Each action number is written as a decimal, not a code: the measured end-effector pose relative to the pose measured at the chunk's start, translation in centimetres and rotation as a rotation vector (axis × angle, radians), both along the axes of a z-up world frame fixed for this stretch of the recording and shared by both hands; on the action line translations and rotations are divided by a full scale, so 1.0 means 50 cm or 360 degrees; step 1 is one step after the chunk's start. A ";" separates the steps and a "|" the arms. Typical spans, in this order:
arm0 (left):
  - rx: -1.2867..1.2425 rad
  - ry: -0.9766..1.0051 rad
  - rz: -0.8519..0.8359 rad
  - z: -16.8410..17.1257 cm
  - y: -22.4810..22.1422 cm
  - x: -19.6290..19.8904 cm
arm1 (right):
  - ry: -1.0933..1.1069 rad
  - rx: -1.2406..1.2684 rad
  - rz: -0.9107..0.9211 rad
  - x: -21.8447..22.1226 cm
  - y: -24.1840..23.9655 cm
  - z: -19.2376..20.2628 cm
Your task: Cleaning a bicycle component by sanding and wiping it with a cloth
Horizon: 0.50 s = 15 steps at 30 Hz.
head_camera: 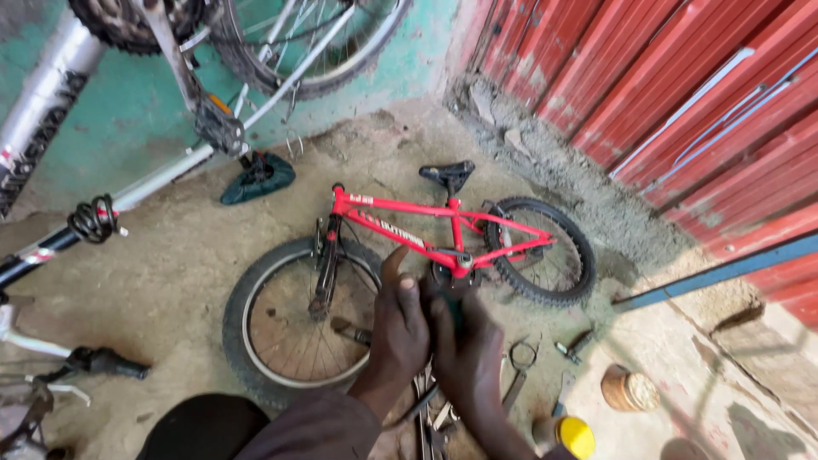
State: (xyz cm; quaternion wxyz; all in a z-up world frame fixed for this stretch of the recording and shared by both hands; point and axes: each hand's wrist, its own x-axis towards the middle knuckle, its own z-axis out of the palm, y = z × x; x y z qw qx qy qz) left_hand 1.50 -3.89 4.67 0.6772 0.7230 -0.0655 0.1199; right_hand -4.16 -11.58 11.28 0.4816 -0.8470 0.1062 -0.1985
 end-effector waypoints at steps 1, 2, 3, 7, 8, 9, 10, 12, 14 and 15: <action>-0.0001 -0.0028 0.0001 -0.003 -0.003 0.009 | -0.0028 -0.0001 0.0001 0.019 -0.011 -0.015; 0.0027 -0.0115 -0.0036 -0.010 -0.005 0.004 | 0.0001 -0.0007 -0.0030 0.025 -0.020 -0.033; 0.0055 -0.0202 -0.0073 -0.019 -0.007 -0.002 | 0.0031 -0.0013 -0.0060 0.030 -0.030 -0.053; 0.0014 -0.0224 -0.0099 -0.039 0.000 0.000 | -0.0214 -0.0002 0.0001 0.012 -0.001 -0.032; -0.0043 -0.0141 -0.0090 -0.048 0.002 0.004 | -0.0177 0.0009 0.0052 0.009 0.006 -0.036; -0.0100 -0.0057 -0.0082 -0.058 0.004 0.006 | -0.0140 0.0019 0.0104 0.005 0.012 -0.040; -0.0092 -0.0040 -0.0088 -0.053 -0.004 0.005 | -0.0123 0.0028 0.0098 0.025 -0.006 -0.040; -0.0669 0.0290 -0.0245 -0.048 -0.016 -0.001 | 0.0019 -0.0191 -0.0042 0.064 -0.041 -0.047; -0.0592 0.0190 -0.0316 -0.008 -0.007 -0.020 | -0.0013 0.0072 -0.0029 0.051 -0.039 -0.039; -0.0521 0.0067 -0.0389 0.016 -0.002 -0.017 | -0.0069 0.0328 -0.0012 0.055 -0.038 -0.031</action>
